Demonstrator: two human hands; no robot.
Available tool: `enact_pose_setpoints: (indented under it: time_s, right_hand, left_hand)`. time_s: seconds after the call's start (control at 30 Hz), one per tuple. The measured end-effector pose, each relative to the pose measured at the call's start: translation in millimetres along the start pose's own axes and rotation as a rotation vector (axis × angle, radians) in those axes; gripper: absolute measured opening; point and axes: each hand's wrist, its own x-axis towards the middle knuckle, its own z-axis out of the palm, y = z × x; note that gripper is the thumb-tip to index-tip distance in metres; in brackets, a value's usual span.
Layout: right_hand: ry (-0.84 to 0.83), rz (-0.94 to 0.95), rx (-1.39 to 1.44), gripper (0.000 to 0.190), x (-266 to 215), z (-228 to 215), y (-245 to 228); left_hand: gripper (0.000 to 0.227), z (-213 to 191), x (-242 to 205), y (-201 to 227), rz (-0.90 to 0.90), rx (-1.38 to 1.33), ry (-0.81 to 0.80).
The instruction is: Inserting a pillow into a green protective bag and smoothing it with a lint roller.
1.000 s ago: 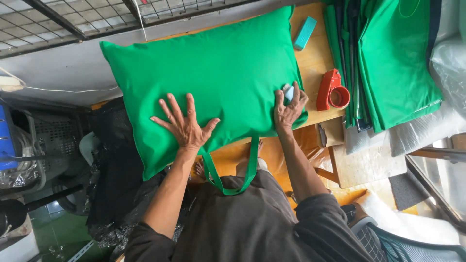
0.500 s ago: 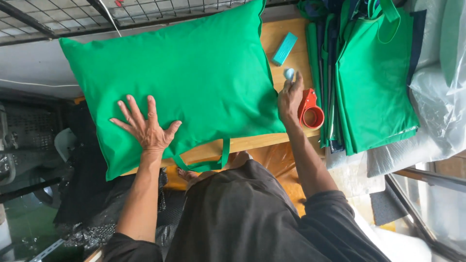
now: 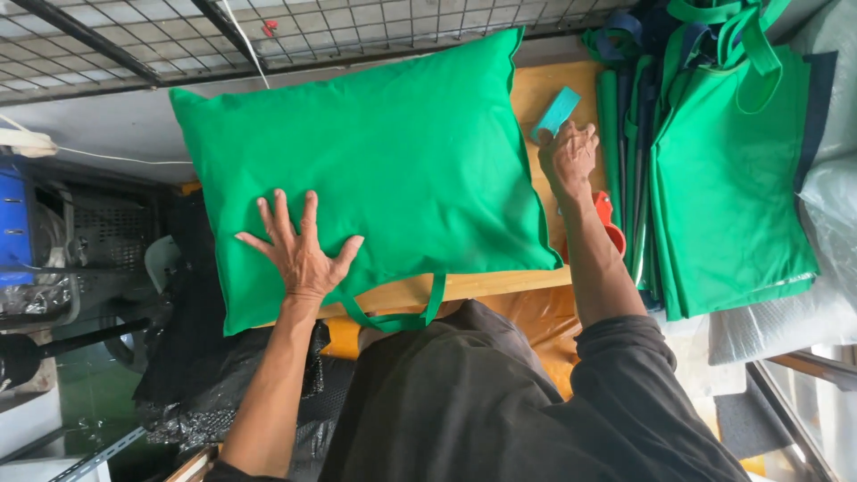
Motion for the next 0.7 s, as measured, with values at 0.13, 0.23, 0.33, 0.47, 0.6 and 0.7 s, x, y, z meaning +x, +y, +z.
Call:
enact_pose_setpoints:
  time_s: [0.13,0.23,0.33,0.47,0.6,0.7]
  right_hand:
    - [0.017,0.101,0.208,0.048,21.4,44.3,-25.9]
    - [-0.082,0.308,0.219,0.086,42.7,62.7,-16.3]
    - [0.094,0.162,0.438,0.058,62.4,71.8,10.4]
    - [0.359,0.164,0.366,0.046,77.7,-0.2,-32.9]
    - [0.569,-0.334,0.360,0.039,49.0,-71.8,-158.9]
    - [0.399,-0.451,0.291,0.040,25.8,-81.4,-267.9]
  left_hand:
    - [0.078,-2.1,30.4,-0.1,0.002,-0.043,0.042]
    - [0.079,1.6,57.1,11.2,-0.050,-0.135,0.046]
    - [0.105,9.4,58.4,24.5,-0.029,-0.140,-0.124]
    - [0.104,23.2,40.9,26.0,0.029,0.021,-0.106]
    - [0.101,38.0,26.3,25.5,0.045,0.071,-0.014]
    - [0.101,48.3,18.8,21.5,0.050,0.078,0.002]
